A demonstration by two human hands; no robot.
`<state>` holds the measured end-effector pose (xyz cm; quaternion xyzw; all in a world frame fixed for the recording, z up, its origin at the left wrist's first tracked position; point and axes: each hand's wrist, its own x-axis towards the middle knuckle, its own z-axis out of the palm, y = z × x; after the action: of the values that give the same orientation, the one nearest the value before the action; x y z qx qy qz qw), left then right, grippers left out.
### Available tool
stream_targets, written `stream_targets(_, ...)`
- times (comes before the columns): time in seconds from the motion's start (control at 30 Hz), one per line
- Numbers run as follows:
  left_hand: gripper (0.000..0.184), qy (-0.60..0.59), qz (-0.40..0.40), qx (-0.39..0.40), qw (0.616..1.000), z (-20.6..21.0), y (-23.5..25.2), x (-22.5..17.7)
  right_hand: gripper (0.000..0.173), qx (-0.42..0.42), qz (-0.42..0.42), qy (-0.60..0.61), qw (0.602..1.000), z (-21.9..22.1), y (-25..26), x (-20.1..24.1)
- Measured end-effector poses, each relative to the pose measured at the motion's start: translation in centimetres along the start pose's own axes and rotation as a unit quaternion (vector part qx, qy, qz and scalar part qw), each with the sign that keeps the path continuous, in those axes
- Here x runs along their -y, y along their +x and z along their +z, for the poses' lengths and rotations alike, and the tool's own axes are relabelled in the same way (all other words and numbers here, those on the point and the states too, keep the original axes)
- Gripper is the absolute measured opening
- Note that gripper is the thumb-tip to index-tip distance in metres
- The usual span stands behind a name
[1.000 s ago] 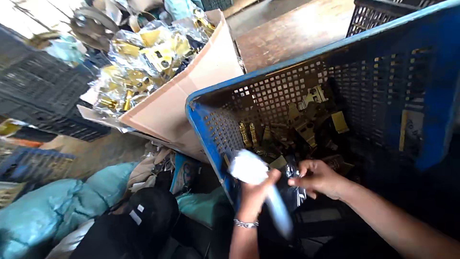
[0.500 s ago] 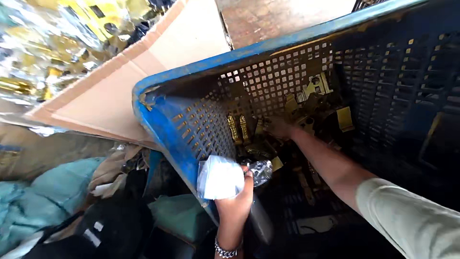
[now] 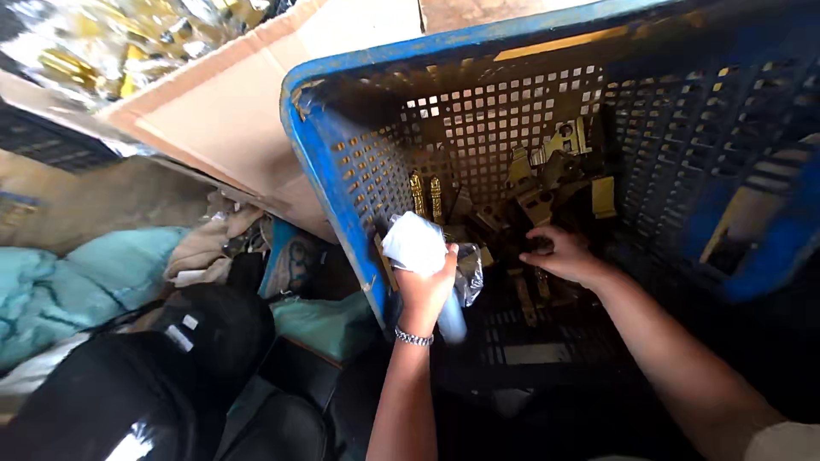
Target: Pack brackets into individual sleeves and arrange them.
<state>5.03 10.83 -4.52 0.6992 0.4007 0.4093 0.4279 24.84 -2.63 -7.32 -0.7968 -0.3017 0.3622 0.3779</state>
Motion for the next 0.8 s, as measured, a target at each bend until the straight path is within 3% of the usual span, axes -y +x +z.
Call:
stream_targets(0.13, 0.069, 0.037, 0.078, -0.065, 0.994, -2.1, -1.1, 0.4, 0.043, 0.012, 0.008, -0.083, 0.996, 1.5, 0.7, 0.4)
stream_targets(0.3, 0.059, 0.009, 0.117, -0.046, 0.992, -2.8, -1.6, 0.7, 0.048, 0.061, -0.015, -0.202, 0.977, 5.2, 3.9, 2.4)
stream_targets(0.43, 0.048, -0.005, 0.144, -0.033, 0.989, -2.0, -0.1, 0.7, 0.08, 0.148, -0.055, -0.392, 0.906, 7.3, 7.4, 3.6)
stream_targets(0.57, 0.046, -0.014, 0.147, -0.035, 0.988, -2.0, 1.0, 0.6, 0.061, 0.203, -0.099, -0.456, 0.861, 7.4, 9.5, 2.9)
stream_targets(0.63, 0.043, 0.001, 0.142, -0.031, 0.989, -2.3, 1.1, 0.3, 0.055, 0.207, -0.106, -0.371, 0.899, 5.4, 7.4, 3.8)
stream_targets(0.73, 0.039, 0.015, 0.147, -0.022, 0.989, -2.4, 1.2, 0.2, 0.053, 0.156, -0.14, -0.035, 0.977, 0.8, 2.0, 3.2)
stream_targets(0.8, 0.042, 0.018, 0.142, -0.017, 0.99, -2.2, 0.9, 0.3, 0.076, 0.134, -0.175, 0.216, 0.951, -0.5, -0.7, 1.4)
